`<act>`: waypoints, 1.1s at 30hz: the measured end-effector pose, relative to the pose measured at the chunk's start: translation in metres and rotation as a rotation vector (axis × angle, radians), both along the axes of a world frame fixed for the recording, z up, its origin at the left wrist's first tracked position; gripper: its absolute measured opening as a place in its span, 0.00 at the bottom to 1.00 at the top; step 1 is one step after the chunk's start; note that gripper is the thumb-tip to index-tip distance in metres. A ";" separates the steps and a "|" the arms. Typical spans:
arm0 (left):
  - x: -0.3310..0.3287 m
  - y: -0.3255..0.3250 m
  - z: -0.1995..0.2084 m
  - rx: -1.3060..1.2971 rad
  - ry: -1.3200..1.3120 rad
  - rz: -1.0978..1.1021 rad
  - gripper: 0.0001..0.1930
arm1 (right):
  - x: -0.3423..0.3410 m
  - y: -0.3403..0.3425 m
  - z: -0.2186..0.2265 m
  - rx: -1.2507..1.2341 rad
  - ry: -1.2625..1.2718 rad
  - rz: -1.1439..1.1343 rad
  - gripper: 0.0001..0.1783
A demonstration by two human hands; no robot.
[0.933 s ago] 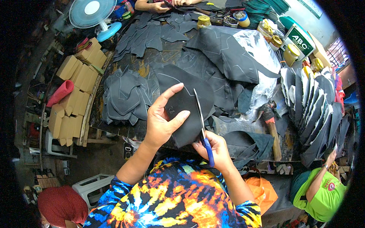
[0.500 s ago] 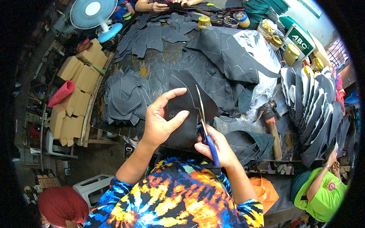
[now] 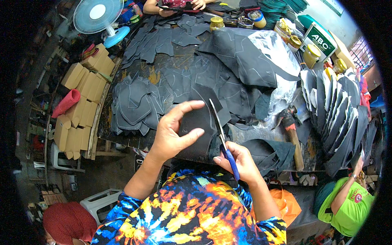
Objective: The person uses shears to cut dark gray fabric pieces along marked outlines on a worktable. They repeatedly pick up fabric, cut along the lines, and place the cut pieces aside. A coworker is visible in the background handling similar materials.
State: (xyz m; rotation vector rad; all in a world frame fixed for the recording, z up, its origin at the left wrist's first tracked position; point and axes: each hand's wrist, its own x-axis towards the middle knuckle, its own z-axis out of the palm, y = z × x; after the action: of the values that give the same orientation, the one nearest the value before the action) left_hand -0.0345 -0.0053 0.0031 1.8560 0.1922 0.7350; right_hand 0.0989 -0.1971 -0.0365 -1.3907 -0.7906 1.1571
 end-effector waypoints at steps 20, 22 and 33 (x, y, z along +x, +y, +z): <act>-0.016 -0.001 0.008 -0.098 0.206 -0.334 0.28 | 0.007 -0.002 0.007 0.020 -0.121 -0.023 0.11; -0.025 0.003 0.013 -0.122 0.216 -0.333 0.28 | 0.009 -0.005 0.007 -0.093 -0.079 0.016 0.11; -0.075 0.167 0.033 0.198 0.172 0.560 0.34 | 0.046 -0.033 -0.012 0.094 -0.081 -0.403 0.10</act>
State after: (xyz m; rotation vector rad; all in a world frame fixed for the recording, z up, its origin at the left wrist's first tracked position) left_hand -0.1091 0.1619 0.0358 2.0760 0.7978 0.9985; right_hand 0.1447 -0.2296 -0.0482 -1.4439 -0.5773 0.7470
